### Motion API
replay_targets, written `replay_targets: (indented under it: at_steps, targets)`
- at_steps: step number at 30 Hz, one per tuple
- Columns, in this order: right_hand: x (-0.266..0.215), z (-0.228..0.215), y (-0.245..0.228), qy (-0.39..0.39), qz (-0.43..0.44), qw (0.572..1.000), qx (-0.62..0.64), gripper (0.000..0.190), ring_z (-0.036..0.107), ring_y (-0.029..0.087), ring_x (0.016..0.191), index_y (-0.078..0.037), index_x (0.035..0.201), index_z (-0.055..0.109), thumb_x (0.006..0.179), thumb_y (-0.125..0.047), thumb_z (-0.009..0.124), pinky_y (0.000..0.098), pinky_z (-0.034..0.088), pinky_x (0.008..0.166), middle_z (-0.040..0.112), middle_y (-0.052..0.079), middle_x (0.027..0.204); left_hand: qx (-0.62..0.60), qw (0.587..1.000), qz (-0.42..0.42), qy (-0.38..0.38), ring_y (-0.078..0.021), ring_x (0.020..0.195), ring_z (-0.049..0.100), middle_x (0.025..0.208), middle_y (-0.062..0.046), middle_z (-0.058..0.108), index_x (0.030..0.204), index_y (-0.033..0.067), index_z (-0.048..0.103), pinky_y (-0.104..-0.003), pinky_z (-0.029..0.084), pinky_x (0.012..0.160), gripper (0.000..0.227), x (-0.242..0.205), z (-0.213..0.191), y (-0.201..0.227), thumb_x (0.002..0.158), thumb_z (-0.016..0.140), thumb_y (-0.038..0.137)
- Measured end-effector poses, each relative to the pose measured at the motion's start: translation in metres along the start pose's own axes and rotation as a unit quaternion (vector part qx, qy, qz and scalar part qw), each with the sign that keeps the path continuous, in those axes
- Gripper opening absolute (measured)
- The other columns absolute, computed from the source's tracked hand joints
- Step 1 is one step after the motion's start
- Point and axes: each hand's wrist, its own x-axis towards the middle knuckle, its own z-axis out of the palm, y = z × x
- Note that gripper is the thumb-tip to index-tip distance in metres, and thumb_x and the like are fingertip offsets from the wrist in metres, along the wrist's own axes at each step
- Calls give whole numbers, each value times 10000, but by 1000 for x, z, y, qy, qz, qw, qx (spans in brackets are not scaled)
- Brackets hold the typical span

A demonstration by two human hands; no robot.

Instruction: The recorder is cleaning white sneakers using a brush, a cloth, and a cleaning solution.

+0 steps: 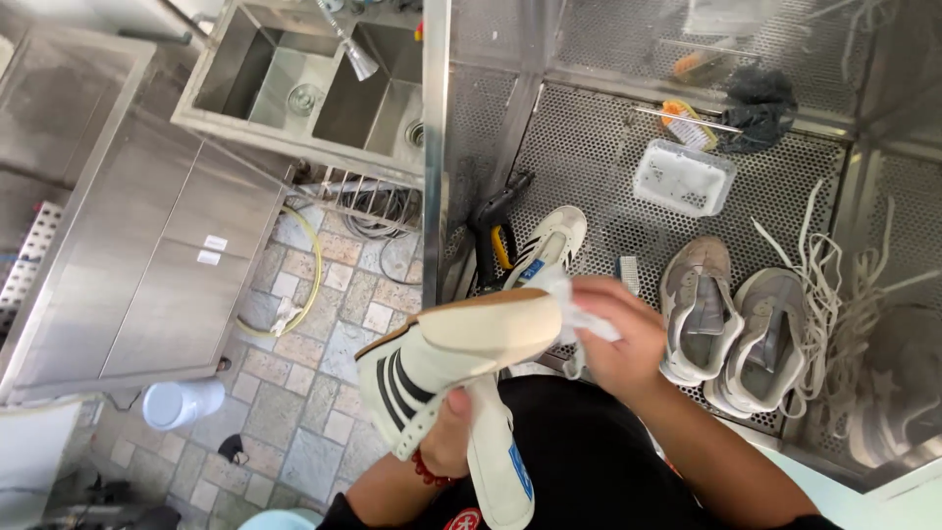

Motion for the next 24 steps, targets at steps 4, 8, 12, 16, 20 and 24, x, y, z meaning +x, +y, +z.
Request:
replay_targets:
  at_steps: [4, 8, 12, 16, 20, 24]
  targets:
    - [5, -10, -13, 111, 39, 993, -15, 247, 717, 297, 989, 59, 1120, 675, 878, 44, 722, 348, 584, 861, 701, 211, 1182, 85, 994, 45, 44, -140, 659, 636, 808, -68, 677, 1367, -61, 551, -255, 487, 564, 667, 26, 37, 54, 1081, 450, 533]
    - [22, -18, -44, 90, -57, 994, -7, 294, 702, 298, 1021, 41, 1186, 609, 918, 1, 724, 347, 574, 870, 660, 235, 1194, 109, 993, 29, 45, -146, 659, 643, 806, -74, 677, 1357, -62, 547, -264, 509, 585, 613, 28, 49, 60, 1078, 459, 476]
    - [32, -14, -53, 78, -113, 990, -2, 317, 697, 307, 1003, 42, 1158, 604, 871, -15, 728, 364, 577, 848, 650, 219, 1156, 204, 969, 132, 43, -166, 752, 647, 942, -97, 682, 1366, -58, 546, -276, 529, 680, 550, 43, 65, 85, 1146, 457, 438]
    - [28, -8, -48, 86, -158, 983, -42, 309, 684, 313, 990, 45, 1117, 622, 846, 7, 764, 404, 582, 882, 627, 211, 1150, 183, 981, 55, 37, -134, 719, 655, 831, -47, 682, 1332, -43, 576, -252, 527, 653, 557, 38, 57, 69, 1116, 436, 451]
    - [11, 0, -29, 71, -121, 989, -49, 302, 697, 304, 1005, 25, 1095, 636, 842, 33, 799, 379, 581, 876, 638, 210, 1174, 21, 994, -72, 80, -135, 653, 633, 777, -60, 665, 1256, -49, 579, -264, 500, 582, 606, 36, 40, 34, 1069, 422, 505]
    - [7, -2, -24, 81, -85, 991, -60, 282, 705, 289, 970, 20, 1084, 654, 837, 26, 791, 356, 581, 853, 660, 195, 1142, -144, 974, -152, 93, -136, 674, 615, 796, -84, 638, 1195, -106, 567, -263, 480, 602, 693, 37, 22, 10, 1119, 399, 563]
